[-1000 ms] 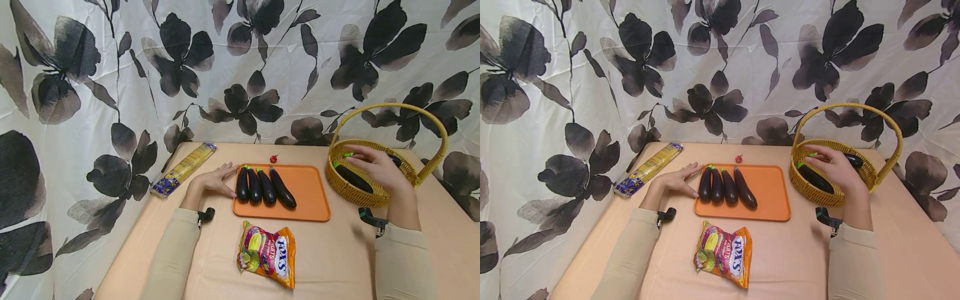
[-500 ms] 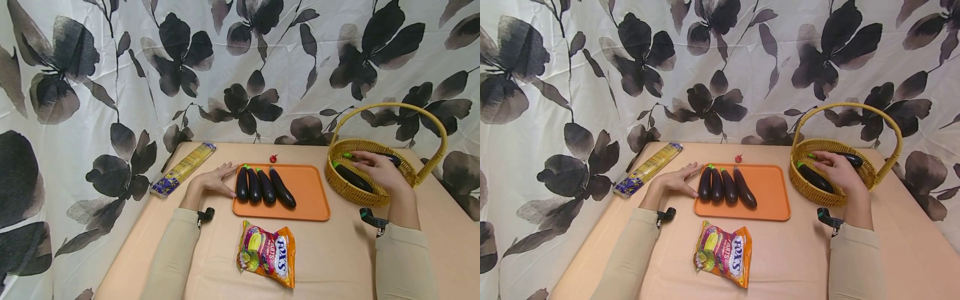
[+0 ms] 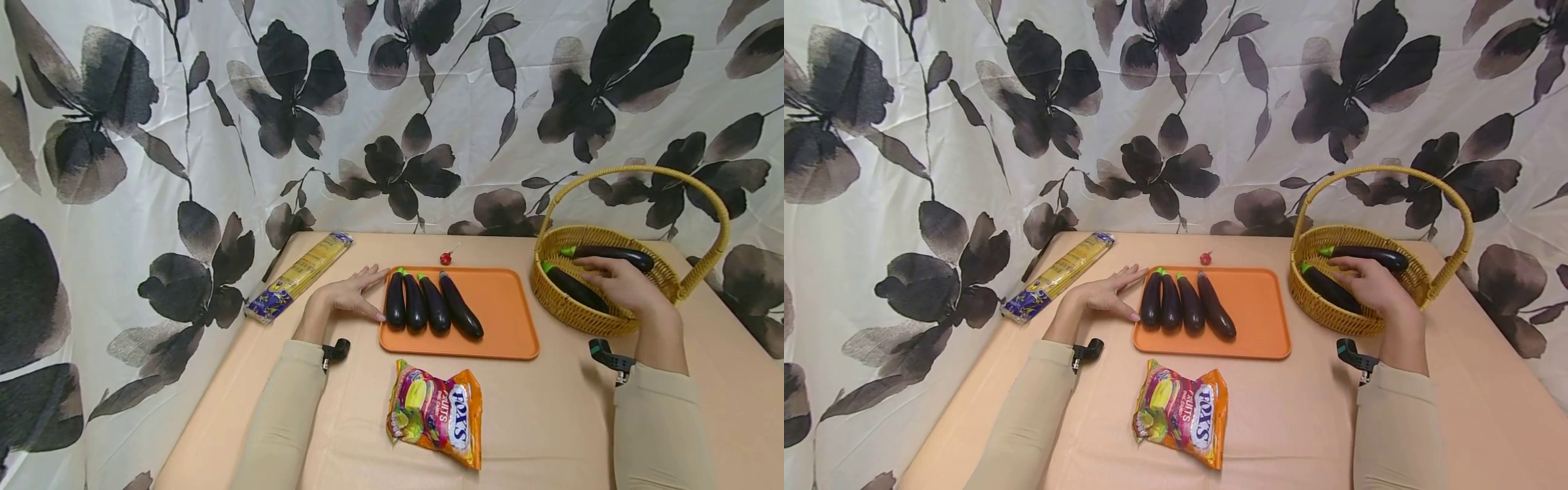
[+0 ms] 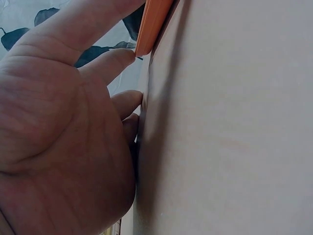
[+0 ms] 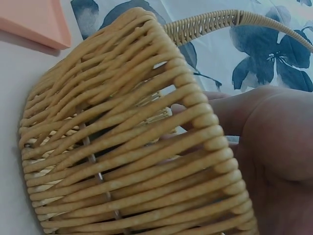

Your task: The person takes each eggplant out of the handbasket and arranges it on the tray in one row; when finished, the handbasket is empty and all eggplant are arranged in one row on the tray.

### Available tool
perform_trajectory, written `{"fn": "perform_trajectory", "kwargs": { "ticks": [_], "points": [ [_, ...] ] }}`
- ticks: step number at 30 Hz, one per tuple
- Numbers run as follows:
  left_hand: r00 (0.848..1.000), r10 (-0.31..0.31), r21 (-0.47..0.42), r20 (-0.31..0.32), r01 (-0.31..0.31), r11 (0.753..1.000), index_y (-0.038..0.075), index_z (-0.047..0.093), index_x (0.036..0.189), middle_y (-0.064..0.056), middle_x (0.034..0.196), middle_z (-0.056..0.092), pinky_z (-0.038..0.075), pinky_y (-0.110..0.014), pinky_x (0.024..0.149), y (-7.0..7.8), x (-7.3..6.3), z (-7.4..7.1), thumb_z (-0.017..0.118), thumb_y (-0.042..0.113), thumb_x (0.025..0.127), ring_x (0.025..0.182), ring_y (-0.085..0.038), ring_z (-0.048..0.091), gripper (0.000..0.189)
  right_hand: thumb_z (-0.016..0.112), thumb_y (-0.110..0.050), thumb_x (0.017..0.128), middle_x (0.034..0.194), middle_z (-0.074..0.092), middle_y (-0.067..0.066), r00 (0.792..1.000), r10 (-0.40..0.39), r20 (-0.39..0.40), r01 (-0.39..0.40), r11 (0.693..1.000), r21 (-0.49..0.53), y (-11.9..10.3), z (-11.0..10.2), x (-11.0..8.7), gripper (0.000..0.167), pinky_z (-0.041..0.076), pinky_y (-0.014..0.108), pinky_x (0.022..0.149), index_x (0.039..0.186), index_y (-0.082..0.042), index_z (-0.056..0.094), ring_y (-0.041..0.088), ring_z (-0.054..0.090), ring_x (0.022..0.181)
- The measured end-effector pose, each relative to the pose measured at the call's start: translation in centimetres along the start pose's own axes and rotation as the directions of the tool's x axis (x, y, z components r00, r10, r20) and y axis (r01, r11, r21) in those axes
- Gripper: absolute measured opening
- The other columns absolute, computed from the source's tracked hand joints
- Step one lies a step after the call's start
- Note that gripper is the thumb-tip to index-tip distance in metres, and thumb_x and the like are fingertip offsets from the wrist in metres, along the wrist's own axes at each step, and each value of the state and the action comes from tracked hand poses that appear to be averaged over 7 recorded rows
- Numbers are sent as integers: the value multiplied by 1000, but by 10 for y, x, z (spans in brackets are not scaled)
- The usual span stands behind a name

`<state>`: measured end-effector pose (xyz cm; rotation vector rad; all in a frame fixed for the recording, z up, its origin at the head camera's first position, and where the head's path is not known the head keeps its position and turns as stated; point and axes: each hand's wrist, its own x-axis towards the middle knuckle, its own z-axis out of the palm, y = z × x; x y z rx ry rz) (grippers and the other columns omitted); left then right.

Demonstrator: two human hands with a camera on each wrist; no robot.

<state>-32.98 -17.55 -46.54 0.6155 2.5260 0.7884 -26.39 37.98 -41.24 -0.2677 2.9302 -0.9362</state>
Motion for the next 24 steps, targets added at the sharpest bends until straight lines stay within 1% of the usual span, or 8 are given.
{"fn": "perform_trajectory", "kwargs": {
  "ticks": [2,4,6,8,10,13,19,24],
  "points": [
    [1000,-3,-2,-2,3,1000,35,20,167,-5,177,-3,-4,-64,129,0,0,0,93,53,71,163,-29,-12,122,51,-19,110,151,46,32,1000,1,11,-1,1000,0,1,0,1,42,48,49,94,148,-2,53,43,49,120],
    [1000,-5,-5,-2,5,1000,35,21,167,-4,177,-3,-4,-63,129,-1,1,0,93,54,71,163,-29,-12,122,51,-16,110,153,44,33,1000,6,24,-6,1000,3,2,1,3,42,47,60,101,149,-2,53,46,48,125],
    [1000,-8,-8,-2,8,1000,36,21,167,-3,177,-3,-4,-63,129,-1,1,0,93,54,71,163,-28,-12,122,51,-14,109,154,42,35,999,14,40,-15,1000,7,4,1,4,42,40,71,108,150,-2,52,51,46,131],
    [1000,-9,-8,-2,9,1000,36,20,167,-3,177,-3,-4,-63,129,-2,1,0,93,54,71,163,-28,-12,122,52,-14,109,154,43,35,998,21,55,-22,1000,7,5,1,4,43,33,75,112,151,-3,52,54,43,136],
    [1000,-8,-8,-3,8,1000,37,21,167,-3,177,-3,-4,-63,129,-2,1,1,93,54,71,163,-27,-12,121,53,-13,108,152,45,36,998,21,64,-21,1000,4,6,2,5,44,31,76,112,151,-2,52,57,42,138],
    [1000,-5,-9,-4,5,1000,37,21,167,-3,177,-3,-5,-63,129,-2,1,1,93,53,71,163,-28,-12,121,53,-13,108,148,48,37,997,9,71,-9,1000,0,7,3,4,44,31,76,112,150,-1,52,58,42,137],
    [1000,-5,-15,0,5,1000,36,21,167,-3,177,-4,-5,-63,129,-2,0,0,93,52,72,163,-27,-13,121,55,-6,106,141,56,35,997,-43,69,45,999,-26,7,6,5,42,38,72,109,147,1,56,52,50,130],
    [1000,-7,-13,1,7,1000,36,21,167,-2,177,-4,-5,-63,129,-2,0,0,93,53,71,163,-28,-13,121,56,-6,105,139,58,35,996,-48,71,51,998,-40,8,7,4,42,36,74,110,146,1,57,53,49,131]
  ]
}}
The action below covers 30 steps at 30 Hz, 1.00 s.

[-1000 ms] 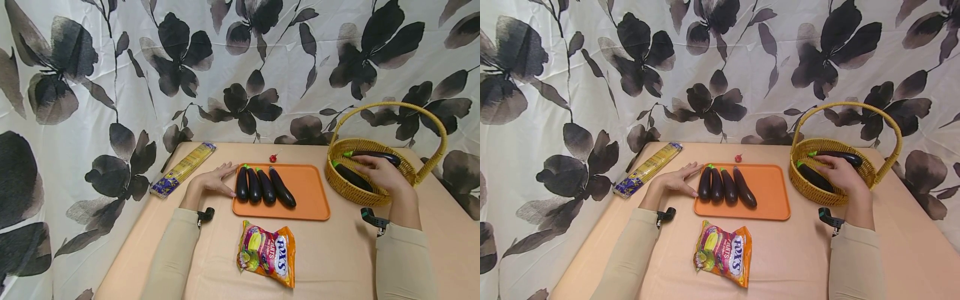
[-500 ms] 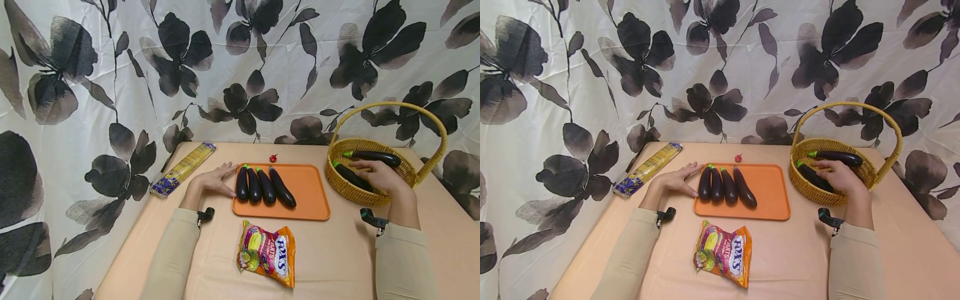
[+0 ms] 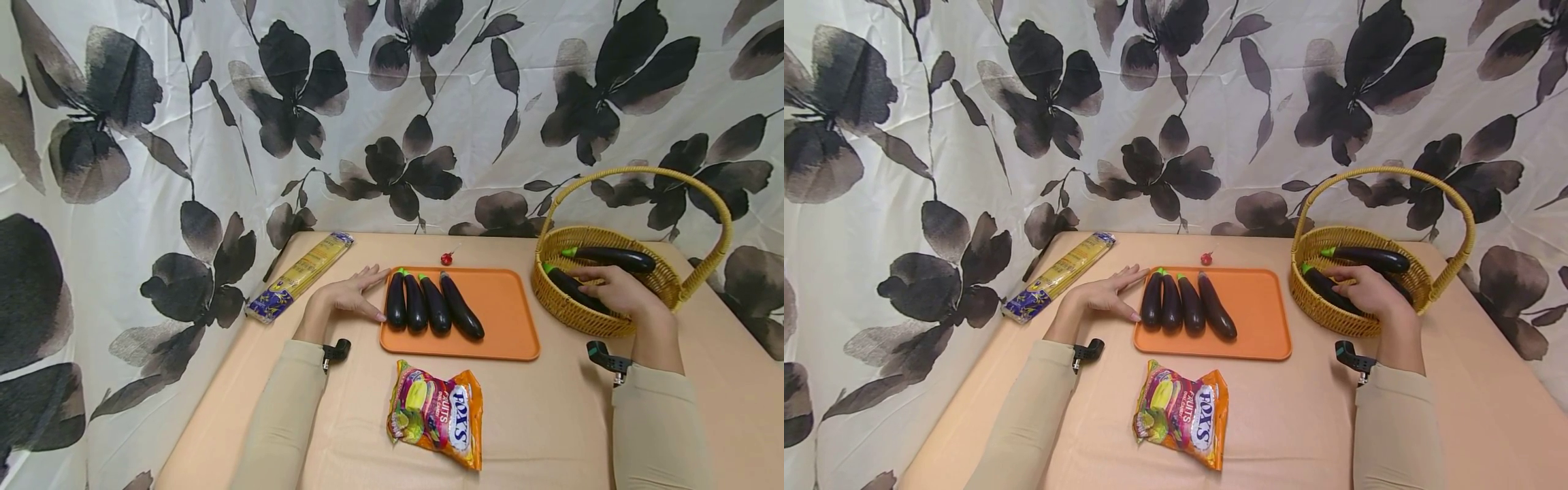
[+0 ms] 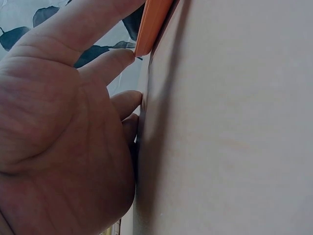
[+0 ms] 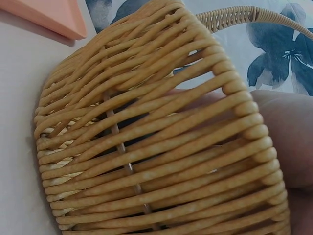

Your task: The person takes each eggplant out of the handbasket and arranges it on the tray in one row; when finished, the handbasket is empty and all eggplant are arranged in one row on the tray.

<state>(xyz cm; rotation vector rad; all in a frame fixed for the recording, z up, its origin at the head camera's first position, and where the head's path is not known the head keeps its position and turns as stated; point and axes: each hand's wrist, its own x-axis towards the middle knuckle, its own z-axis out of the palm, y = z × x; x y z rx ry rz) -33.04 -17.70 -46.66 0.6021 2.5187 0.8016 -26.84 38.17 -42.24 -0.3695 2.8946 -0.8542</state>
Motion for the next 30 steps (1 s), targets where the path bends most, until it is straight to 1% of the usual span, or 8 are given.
{"fn": "perform_trajectory", "kwargs": {
  "ticks": [6,10,12,13,14,17,21,30],
  "points": [
    [1000,-6,-1,0,6,1000,36,21,167,-2,177,-4,-4,-63,129,0,1,0,93,55,70,163,-27,-12,122,53,-5,105,144,56,33,1000,6,23,-6,1000,-26,2,0,3,40,33,76,111,145,-3,60,54,45,136],
    [1000,-12,-2,-1,12,1000,38,21,167,-1,177,-3,-4,-63,129,1,1,0,93,56,69,163,-27,-12,123,49,-2,105,145,55,35,999,-17,45,19,999,-40,2,0,5,40,35,75,110,144,-4,62,54,47,132],
    [1000,-13,-1,-1,13,1000,38,21,167,-1,177,-3,-4,-63,129,2,1,0,93,56,69,163,-27,-12,123,48,-1,105,144,55,35,998,-22,53,24,999,-38,2,0,5,41,39,71,107,144,-4,61,52,50,126],
    [1000,-13,-1,-2,13,1000,37,21,167,-1,177,-3,-3,-63,129,2,1,0,93,56,69,163,-28,-11,122,48,-1,105,143,56,35,998,-27,54,29,999,-37,3,0,5,42,40,71,107,144,-4,61,52,50,126],
    [1000,-13,0,-2,13,1000,37,21,167,-1,177,-3,-3,-63,129,2,1,0,93,56,69,163,-27,-12,122,48,0,105,143,55,36,998,-30,54,32,999,-38,3,0,6,42,38,73,108,144,-4,60,54,50,129],
    [1000,-11,4,-2,11,1000,36,21,167,-1,177,-3,-3,-63,129,2,1,0,93,55,71,163,-28,-12,122,47,-1,105,144,55,36,998,-21,55,22,999,-35,3,-1,6,42,37,74,109,145,-3,59,55,50,130],
    [1000,-12,6,-2,12,1000,36,21,167,-1,177,-3,-3,-62,129,1,2,1,93,54,71,163,-27,-12,121,49,-1,105,146,52,37,999,-22,45,24,999,-43,3,-1,6,42,33,76,110,146,0,58,59,44,137],
    [1000,-9,-14,-6,9,1000,37,22,167,-3,178,-2,-3,-65,128,3,2,0,93,53,71,163,-28,-11,120,51,-8,107,147,51,37,998,-9,61,12,999,-39,4,-1,8,42,32,76,111,148,-3,56,57,46,136]
  ]
}}
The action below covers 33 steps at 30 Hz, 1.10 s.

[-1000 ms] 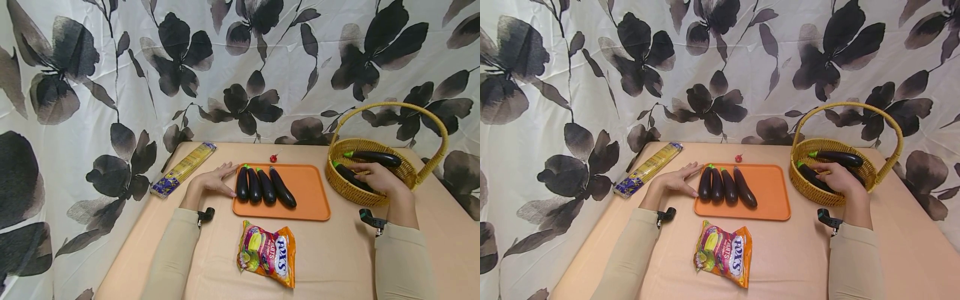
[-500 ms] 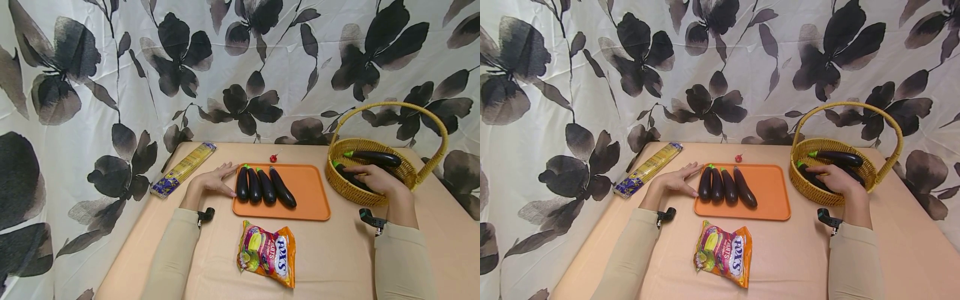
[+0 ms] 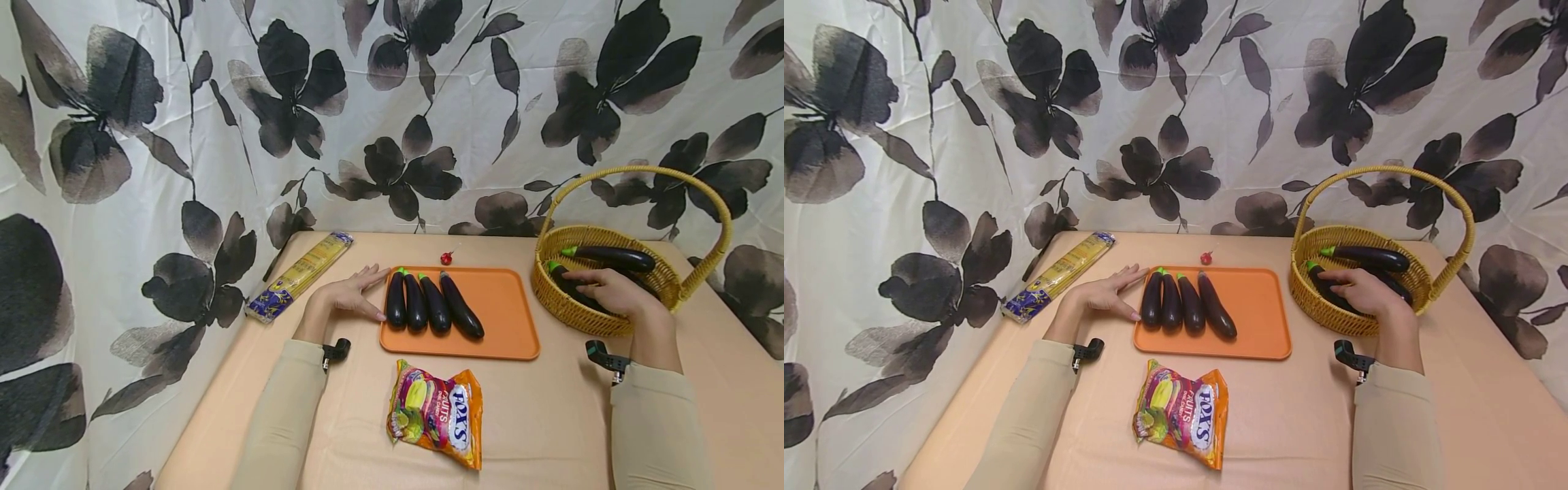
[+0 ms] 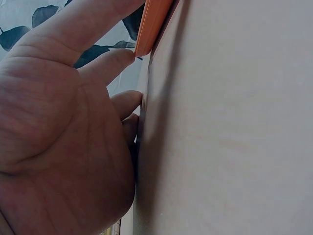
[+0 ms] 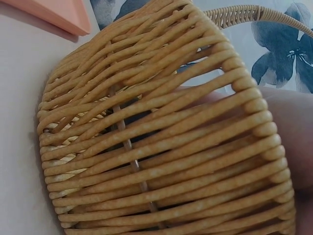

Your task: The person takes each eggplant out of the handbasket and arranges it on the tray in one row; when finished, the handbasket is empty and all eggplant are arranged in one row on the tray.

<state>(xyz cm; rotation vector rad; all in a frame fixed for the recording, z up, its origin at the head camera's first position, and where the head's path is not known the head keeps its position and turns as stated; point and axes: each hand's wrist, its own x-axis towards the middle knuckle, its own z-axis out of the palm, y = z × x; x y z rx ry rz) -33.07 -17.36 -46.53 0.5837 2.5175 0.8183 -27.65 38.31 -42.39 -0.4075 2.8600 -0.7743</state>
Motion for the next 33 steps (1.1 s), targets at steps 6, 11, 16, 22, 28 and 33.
{"fn": "perform_trajectory", "kwargs": {
  "ticks": [6,11,16,22,28,33],
  "points": [
    [1000,-2,-3,-4,2,1000,37,22,167,-2,178,-2,-3,-65,128,-2,0,0,93,55,70,163,-28,-11,121,51,-8,107,146,53,36,1000,6,-6,-6,1000,-14,0,1,1,40,36,74,110,146,-3,59,52,50,131],
    [1000,-7,-2,-4,7,1000,38,22,166,-1,178,-2,-4,-64,128,-3,0,0,93,57,69,163,-26,-11,122,52,-8,107,148,49,39,1000,10,-22,-11,1000,-15,-1,-1,1,40,38,72,110,145,-1,58,57,48,132],
    [1000,4,-3,-3,-4,1000,38,22,166,-2,178,-2,-4,-64,128,-3,-1,-1,93,56,69,163,-28,-11,122,49,-11,109,152,44,37,998,23,-51,-22,1000,13,-2,-4,-2,41,43,55,97,148,-1,55,44,49,117],
    [1000,14,-6,-11,-14,1000,36,24,167,-2,177,-1,-3,-62,129,-3,-1,-2,95,53,69,163,-29,-11,122,42,-23,113,161,30,35,990,119,-72,-106,980,169,-3,-6,-6,49,41,56,97,159,-6,41,48,41,128],
    [1000,15,-4,-8,-15,1000,35,23,167,-3,177,-2,-4,-62,129,-4,0,-1,94,52,70,163,-31,-11,122,35,-30,115,169,12,34,974,174,-144,-116,931,346,-3,-7,-8,56,23,75,117,166,-10,24,57,18,152],
    [1000,9,-8,-3,-9,1000,34,23,167,-4,177,-3,-5,-61,129,-3,0,0,94,52,70,163,-31,-12,122,31,-31,115,170,12,31,961,184,-207,-87,911,403,-4,-5,-9,54,54,42,79,165,-13,28,37,49,114]
  ]
}}
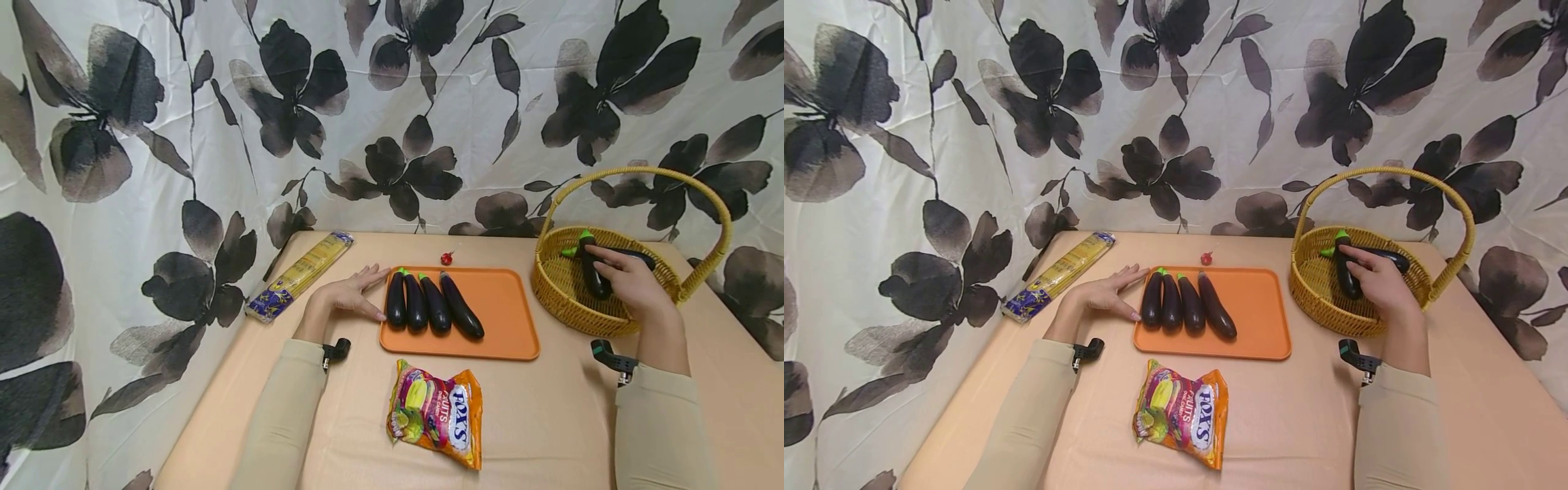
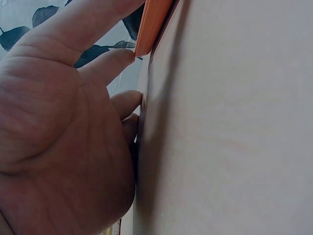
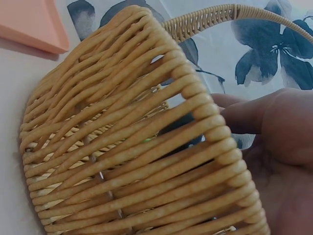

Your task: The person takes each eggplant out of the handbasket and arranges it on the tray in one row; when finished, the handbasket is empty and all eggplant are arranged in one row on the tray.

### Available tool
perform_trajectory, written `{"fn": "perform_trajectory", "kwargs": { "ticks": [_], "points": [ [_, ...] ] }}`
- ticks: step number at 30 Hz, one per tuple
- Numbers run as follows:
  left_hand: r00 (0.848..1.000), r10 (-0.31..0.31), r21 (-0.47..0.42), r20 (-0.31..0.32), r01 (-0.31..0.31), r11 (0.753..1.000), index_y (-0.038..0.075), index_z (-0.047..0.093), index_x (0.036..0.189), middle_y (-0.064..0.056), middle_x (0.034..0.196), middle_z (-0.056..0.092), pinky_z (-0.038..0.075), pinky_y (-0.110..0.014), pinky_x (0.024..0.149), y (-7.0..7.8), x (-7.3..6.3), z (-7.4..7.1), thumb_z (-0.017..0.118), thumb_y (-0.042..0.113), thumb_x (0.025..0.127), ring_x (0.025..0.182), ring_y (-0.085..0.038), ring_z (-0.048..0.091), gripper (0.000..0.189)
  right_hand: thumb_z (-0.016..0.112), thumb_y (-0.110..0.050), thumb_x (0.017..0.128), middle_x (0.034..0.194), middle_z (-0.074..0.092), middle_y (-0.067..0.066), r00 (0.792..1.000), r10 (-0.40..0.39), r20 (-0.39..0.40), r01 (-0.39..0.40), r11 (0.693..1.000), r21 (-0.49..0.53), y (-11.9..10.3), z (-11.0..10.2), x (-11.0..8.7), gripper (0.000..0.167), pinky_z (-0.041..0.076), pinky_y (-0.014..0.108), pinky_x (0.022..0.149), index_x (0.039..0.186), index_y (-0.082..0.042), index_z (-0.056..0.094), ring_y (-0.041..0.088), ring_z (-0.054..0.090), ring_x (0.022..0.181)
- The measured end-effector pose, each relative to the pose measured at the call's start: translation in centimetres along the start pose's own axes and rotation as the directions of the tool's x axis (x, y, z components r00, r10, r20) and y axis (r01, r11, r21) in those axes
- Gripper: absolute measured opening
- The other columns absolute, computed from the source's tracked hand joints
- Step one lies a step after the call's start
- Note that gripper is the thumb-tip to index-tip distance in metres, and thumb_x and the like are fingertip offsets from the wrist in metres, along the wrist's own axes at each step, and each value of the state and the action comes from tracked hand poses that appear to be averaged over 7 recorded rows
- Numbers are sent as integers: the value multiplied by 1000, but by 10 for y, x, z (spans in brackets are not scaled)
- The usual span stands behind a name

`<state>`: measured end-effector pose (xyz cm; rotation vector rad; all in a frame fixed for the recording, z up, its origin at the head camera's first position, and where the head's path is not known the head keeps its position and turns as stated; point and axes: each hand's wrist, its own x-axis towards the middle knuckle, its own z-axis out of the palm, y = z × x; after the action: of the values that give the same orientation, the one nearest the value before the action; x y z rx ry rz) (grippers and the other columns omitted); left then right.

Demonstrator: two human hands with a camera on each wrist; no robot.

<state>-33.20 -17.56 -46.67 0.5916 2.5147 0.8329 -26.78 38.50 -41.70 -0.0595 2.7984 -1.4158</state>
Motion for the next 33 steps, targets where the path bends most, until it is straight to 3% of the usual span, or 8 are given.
{"fn": "perform_trajectory", "kwargs": {
  "ticks": [2,5,7,10,12,14,25,33],
  "points": [
    [1000,-3,-1,3,3,1000,34,22,167,-3,177,-3,-5,-61,129,1,0,0,94,52,70,163,-30,-12,122,33,-33,115,170,11,30,1000,0,-11,0,1000,20,0,0,0,54,44,29,64,165,-16,30,35,46,112],
    [1000,-3,1,6,3,1000,34,22,167,-3,177,-3,-5,-61,129,2,-1,0,94,51,70,163,-30,-12,122,36,-38,113,172,7,28,1000,8,-6,-7,997,76,-1,-1,-1,55,45,13,76,165,-21,32,41,28,145],
    [1000,0,3,6,0,1000,34,22,167,-4,177,-3,-4,-61,129,2,-1,0,94,51,71,163,-30,-12,122,40,-40,112,171,12,26,1000,8,-9,-7,994,107,-3,-2,-1,55,44,9,81,164,-23,34,35,32,146],
    [1000,4,6,5,-4,1000,33,22,167,-4,177,-3,-4,-61,129,2,-1,0,94,51,71,163,-30,-12,122,48,-38,110,159,32,18,1000,-8,-15,11,984,179,-6,-2,-1,56,51,12,80,163,-22,38,15,51,125],
    [1000,4,8,4,-4,1000,33,22,167,-4,177,-3,-4,-61,129,2,-1,0,94,51,71,163,-30,-12,122,54,-34,108,144,42,7,999,-31,-24,35,969,244,-8,-3,-2,57,54,15,76,161,-18,41,3,54,104],
    [1000,3,10,4,-3,1000,34,22,167,-3,177,-3,-4,-60,130,1,-1,0,94,51,71,163,-29,-12,121,59,-30,106,133,47,-3,998,-51,-24,56,945,322,-10,-5,-2,58,55,15,74,160,-15,43,0,58,98],
    [1000,0,15,3,0,1000,35,21,167,-3,177,-3,-4,-61,129,0,-1,0,94,53,70,163,-30,-11,122,67,-9,101,127,56,-4,987,-159,-22,148,849,507,-32,-4,-9,59,60,17,76,157,-13,48,1,67,101],
    [1000,-4,25,2,4,1000,36,22,167,-2,177,-3,-3,-61,129,-1,0,1,93,55,70,163,-29,-11,122,64,-1,101,126,65,-5,967,-256,-2,222,836,502,-39,-1,-11,56,61,19,80,155,-7,49,3,70,105]
  ]
}}
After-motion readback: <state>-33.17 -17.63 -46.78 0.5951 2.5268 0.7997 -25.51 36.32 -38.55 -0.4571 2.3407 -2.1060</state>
